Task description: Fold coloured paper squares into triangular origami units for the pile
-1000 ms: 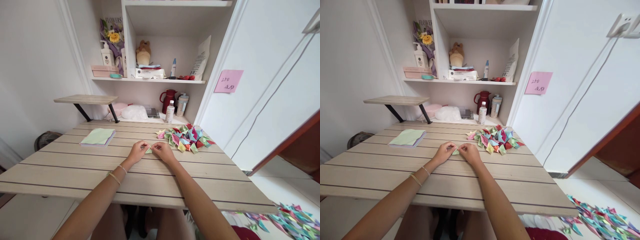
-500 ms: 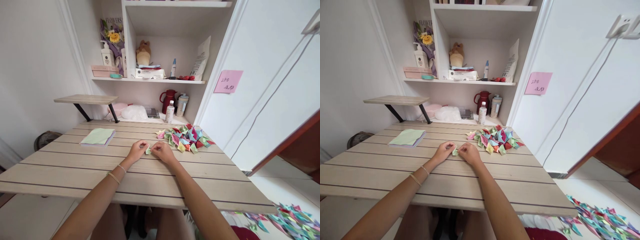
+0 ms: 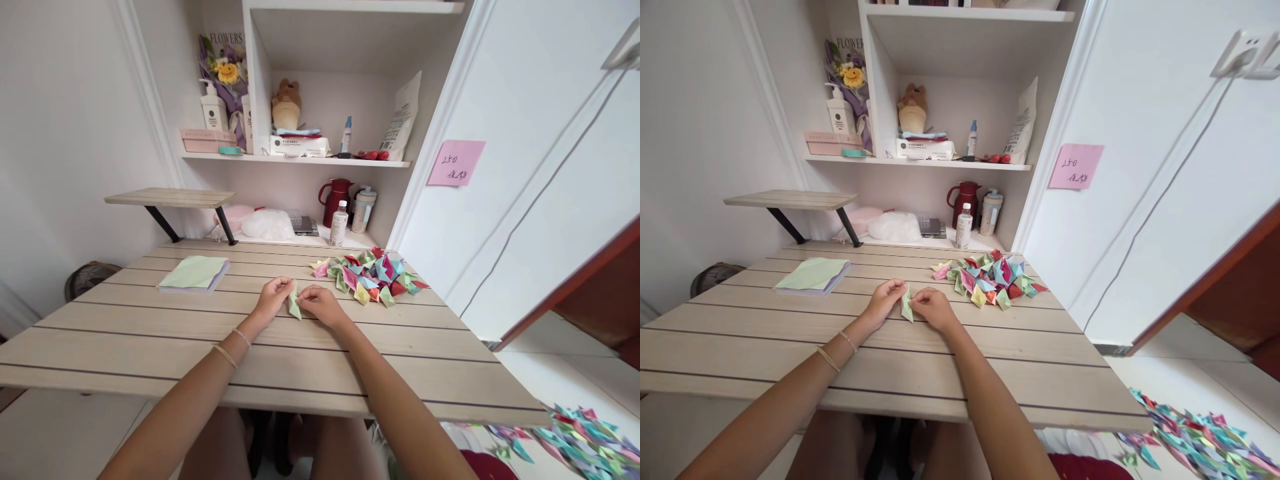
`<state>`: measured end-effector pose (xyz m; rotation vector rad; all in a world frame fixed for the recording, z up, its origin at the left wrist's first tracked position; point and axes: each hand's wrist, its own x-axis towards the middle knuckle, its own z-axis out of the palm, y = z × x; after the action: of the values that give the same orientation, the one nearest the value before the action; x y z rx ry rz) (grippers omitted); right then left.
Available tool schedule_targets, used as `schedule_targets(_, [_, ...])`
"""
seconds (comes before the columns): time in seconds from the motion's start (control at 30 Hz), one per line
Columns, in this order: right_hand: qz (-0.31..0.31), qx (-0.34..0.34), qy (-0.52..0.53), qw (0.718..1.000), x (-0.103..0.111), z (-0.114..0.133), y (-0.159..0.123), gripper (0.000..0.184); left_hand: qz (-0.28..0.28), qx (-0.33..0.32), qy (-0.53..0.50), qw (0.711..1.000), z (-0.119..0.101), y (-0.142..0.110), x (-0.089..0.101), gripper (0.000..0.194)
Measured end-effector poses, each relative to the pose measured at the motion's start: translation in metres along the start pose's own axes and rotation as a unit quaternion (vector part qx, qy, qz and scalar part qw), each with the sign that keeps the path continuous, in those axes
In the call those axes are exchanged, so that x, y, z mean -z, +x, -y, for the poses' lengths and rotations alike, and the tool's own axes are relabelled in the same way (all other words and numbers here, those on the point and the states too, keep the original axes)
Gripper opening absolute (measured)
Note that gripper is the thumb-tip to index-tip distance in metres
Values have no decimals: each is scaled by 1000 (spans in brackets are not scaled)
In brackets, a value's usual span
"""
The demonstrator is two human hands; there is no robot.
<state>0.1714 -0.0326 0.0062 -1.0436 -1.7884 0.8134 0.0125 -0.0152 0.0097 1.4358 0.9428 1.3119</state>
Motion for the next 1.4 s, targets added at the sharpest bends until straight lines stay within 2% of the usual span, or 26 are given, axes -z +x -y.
schedule_targets(0.13, [-38,12,-9,999,0,1,1,13,-10,17,-47,999,-1,1,2,30])
schedule_targets(0.27, [-89,-1,8,996,3,-6,4,16,27,88,-104,990,-5,-1,6,37])
schedule_targets(0.4, [-96,0,2,995,6,-6,4,17,62,121,-103,985,-4,-3,6,36])
schedule_targets(0.6, [-67,-6,11,998,2,-2,2,14,60,113,-63,990,0,-3,4,28])
schedule_targets(0.73, [-83,-48,83,992,-1,-3,3,22,31,95,-84,991,0,0,7,26])
schedule_targets(0.8, [-61,-49,102,992,-3,-2,2,27,9,87,-107,990,1,1,9,25])
schedule_targets(0.9, [-25,-14,92,995,-7,0,-1,33,-10,82,-140,987,1,3,11,24])
schedule_targets(1.03, [-52,35,31,998,-8,3,-2,30,-6,87,-175,981,2,3,12,27])
schedule_targets(1.17, [-66,60,-36,995,-5,3,-2,28,32,86,-186,978,2,2,11,32])
schedule_targets(1.3, [-83,86,-79,990,-3,3,-1,19,73,81,-117,987,0,2,10,38])
schedule_targets(1.37, [-108,89,-95,986,0,3,0,19,55,56,2,997,-4,3,16,40])
schedule_targets(1.4, [-129,85,-102,983,3,2,0,19,29,30,87,995,-6,5,22,39])
